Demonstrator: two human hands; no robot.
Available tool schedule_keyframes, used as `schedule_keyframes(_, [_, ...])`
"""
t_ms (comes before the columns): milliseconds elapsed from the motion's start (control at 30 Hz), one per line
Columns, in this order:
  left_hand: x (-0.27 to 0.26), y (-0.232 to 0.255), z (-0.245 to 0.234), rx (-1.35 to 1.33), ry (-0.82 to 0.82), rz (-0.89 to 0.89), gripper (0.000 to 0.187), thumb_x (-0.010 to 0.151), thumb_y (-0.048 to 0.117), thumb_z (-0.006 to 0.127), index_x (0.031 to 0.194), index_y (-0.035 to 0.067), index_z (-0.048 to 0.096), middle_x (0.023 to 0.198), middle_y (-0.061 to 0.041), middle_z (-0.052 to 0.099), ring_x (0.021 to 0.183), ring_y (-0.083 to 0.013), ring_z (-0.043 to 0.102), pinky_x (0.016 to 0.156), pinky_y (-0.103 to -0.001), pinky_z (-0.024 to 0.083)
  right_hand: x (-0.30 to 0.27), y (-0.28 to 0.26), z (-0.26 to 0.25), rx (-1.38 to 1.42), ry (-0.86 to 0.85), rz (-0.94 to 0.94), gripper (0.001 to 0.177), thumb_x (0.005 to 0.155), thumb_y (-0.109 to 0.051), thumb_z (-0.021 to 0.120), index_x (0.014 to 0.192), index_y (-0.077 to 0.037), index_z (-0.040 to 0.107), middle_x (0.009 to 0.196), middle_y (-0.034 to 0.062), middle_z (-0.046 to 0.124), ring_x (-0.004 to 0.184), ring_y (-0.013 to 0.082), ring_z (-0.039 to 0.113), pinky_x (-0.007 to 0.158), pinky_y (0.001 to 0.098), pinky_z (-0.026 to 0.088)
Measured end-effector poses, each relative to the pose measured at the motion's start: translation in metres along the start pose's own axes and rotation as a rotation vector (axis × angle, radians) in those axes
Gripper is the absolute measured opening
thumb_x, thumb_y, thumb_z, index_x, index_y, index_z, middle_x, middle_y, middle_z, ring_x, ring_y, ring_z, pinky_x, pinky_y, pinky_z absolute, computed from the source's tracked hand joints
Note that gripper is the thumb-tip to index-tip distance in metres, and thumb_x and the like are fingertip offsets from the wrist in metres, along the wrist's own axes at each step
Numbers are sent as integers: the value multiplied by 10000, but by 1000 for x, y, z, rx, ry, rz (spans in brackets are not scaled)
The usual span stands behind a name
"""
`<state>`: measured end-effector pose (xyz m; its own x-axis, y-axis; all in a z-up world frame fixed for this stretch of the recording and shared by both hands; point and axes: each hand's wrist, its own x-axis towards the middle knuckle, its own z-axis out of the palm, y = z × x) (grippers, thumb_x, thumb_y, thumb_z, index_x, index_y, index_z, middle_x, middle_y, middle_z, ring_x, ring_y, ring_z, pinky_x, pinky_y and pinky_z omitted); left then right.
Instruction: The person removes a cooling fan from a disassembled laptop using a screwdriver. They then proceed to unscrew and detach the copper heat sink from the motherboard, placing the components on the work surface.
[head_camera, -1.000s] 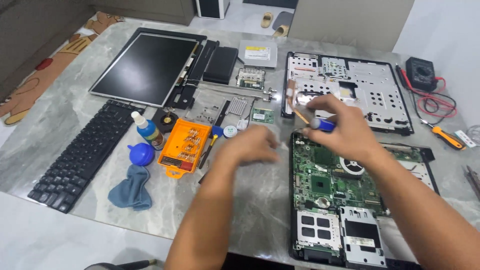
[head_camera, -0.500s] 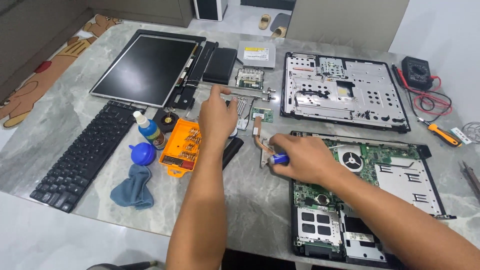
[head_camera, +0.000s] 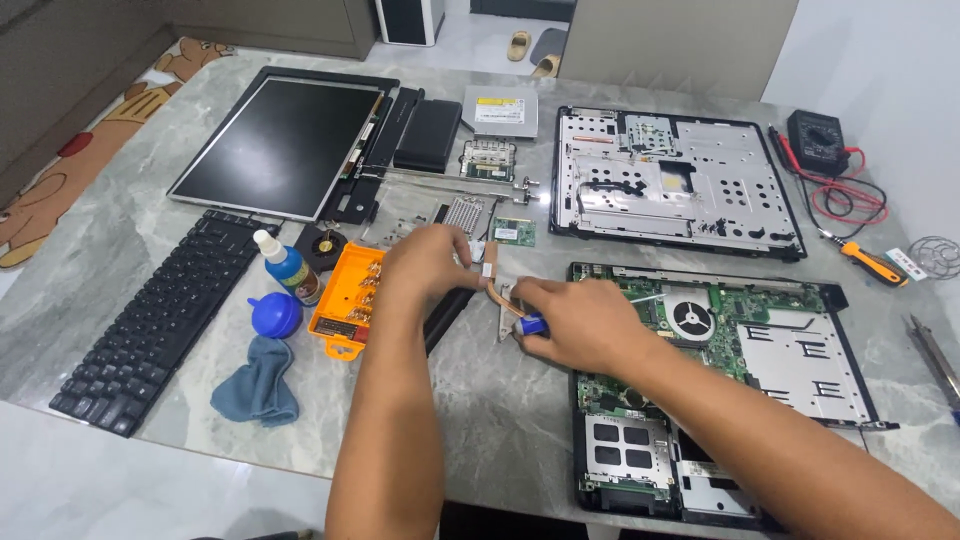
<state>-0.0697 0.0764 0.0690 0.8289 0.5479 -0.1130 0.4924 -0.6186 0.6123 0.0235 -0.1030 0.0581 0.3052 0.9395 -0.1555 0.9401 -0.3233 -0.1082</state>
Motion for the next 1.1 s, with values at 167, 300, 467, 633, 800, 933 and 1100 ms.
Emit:
schedule_keyframes(167, [13,-13,12,143,-5,12,207,626,165,790,808,126,698,743,-136,684,801,-332,692,666,-407,526,5,-2,9,-16,44,-20,499,798,-398,549,1225,-141,567,1297,80,600,875,394,687,735,500,559])
schedule_keyframes(300, [16,-15,12,153,0,-19,196,628,112,755,814,135,699,829,-154,697,873,-384,679,720,-479,512,2,-9,0,-8,56,-19,482,797,-382,555,1218,-147,569,1307,74,592,874,394,688,739,490,565])
schedule_keyframes(467, [14,-13,8,193,9,-27,241,628,98,775,856,132,703,859,-157,700,895,-375,683,724,-478,505,2,-12,-2,13,49,8,493,803,-359,572,1247,-143,560,1308,92,580,896,390,683,753,487,563])
schedule_keyframes(633, [2,-2,-3,194,-21,-42,314,617,57,778,915,98,692,890,-184,696,933,-391,670,765,-500,496,7,-14,2,18,54,6,507,808,-358,578,1263,-137,551,1312,96,574,907,390,680,754,489,561])
schedule_keyframes(800, [6,-6,2,211,-39,-65,347,632,14,759,960,105,692,896,-185,697,951,-400,663,787,-509,487,8,-18,-5,32,40,26,518,813,-345,583,1280,-124,540,1331,108,557,931,388,674,772,489,559])
schedule_keyframes(933, [10,-9,3,240,-42,-83,336,645,15,753,957,121,686,915,-170,701,970,-386,661,803,-504,485,6,-18,-8,44,28,29,524,826,-348,572,1299,-128,526,1348,109,545,963,394,664,791,500,552])
schedule_keyframes(1100, [12,-12,7,258,-41,-25,344,647,79,783,966,154,680,846,-112,704,915,-349,675,806,-478,481,0,-21,-21,127,55,31,493,835,-338,574,1274,-115,549,1369,126,529,985,431,647,822,535,535])
